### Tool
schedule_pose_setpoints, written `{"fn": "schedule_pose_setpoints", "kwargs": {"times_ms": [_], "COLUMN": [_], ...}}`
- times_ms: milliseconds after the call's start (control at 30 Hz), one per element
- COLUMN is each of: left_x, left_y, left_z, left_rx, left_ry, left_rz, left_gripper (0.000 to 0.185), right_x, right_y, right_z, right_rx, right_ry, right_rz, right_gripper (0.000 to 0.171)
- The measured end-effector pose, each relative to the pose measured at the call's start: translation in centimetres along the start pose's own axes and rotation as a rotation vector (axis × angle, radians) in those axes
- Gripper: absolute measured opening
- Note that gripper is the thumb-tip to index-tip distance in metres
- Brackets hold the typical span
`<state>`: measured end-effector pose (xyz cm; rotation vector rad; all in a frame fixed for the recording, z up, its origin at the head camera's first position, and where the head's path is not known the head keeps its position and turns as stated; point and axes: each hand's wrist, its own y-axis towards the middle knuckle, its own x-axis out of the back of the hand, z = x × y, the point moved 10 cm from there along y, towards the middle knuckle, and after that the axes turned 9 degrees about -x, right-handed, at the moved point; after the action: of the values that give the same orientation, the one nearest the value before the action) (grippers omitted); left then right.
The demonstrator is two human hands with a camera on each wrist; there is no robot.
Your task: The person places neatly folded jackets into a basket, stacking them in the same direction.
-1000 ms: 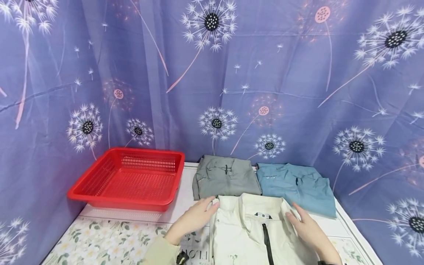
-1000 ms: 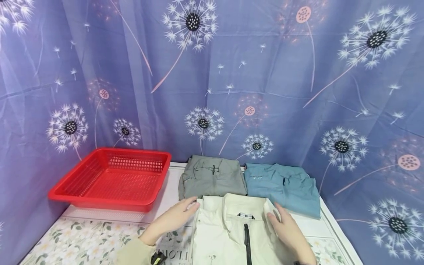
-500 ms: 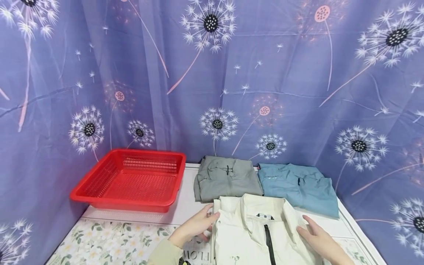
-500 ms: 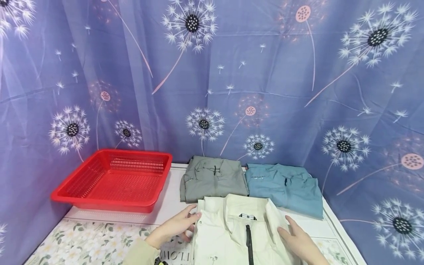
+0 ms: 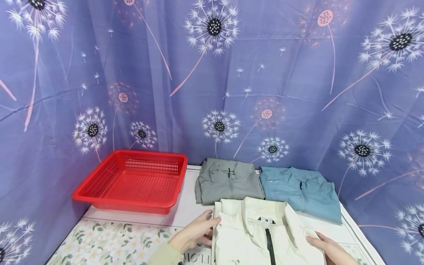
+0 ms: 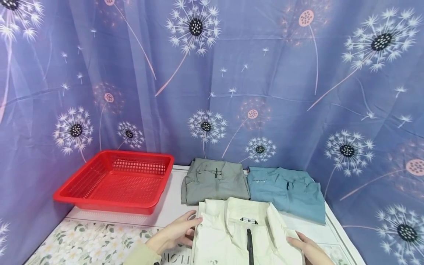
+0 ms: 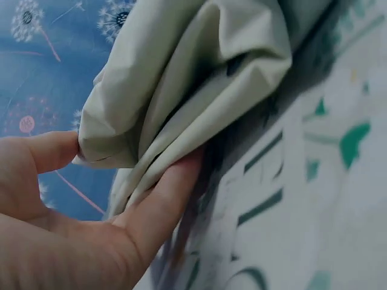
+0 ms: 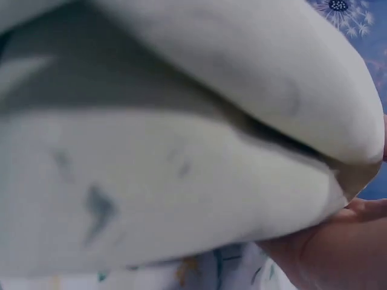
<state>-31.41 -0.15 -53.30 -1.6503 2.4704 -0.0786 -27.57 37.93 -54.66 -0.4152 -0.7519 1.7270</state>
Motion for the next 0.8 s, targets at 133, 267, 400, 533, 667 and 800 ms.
{"fn": "schedule_pose_setpoints", "kwargs": {"times_ms": [133, 267, 400, 533, 667, 800], "left_x": [-0.4, -1.3, -2.1, -2.6, -2.7, -2.6], "left_y": [0.3, 0.4, 0.2, 0.0, 0.0, 0.0], "left_z": [0.6, 0.8, 0.8, 1.0, 1.4, 1.6], "left_rx": [-0.005, -0.001, 0.004, 0.006, 0.011, 0.035], "left_ry": [-0.104, -0.152, -0.174, -0.157, -0.115, -0.077], "left_rz": [0.024, 0.086, 0.125, 0.108, 0.054, 0.044], "left_gripper": [0.072, 0.057, 0.059, 0.064, 0.059, 0.055], "right_x": [-0.5, -1.4, -1.5, -1.3, -1.3, -1.9], "right_y": [0.0, -0.4, -0.7, -1.0, -1.4, -1.9], "right_z": [-0.4, 0.0, -0.2, 0.1, 0.6, 1.6], "right_rx": [-0.003, 0.042, 0.014, -0.008, -0.052, -0.032], "right_ry": [0.031, 0.039, 0.046, 0.009, -0.05, -0.055], "right_rz": [0.032, 0.099, 0.041, -0.074, -0.151, -0.165], "right_gripper": [0.093, 0.087, 0.096, 0.104, 0.11, 0.108]}}
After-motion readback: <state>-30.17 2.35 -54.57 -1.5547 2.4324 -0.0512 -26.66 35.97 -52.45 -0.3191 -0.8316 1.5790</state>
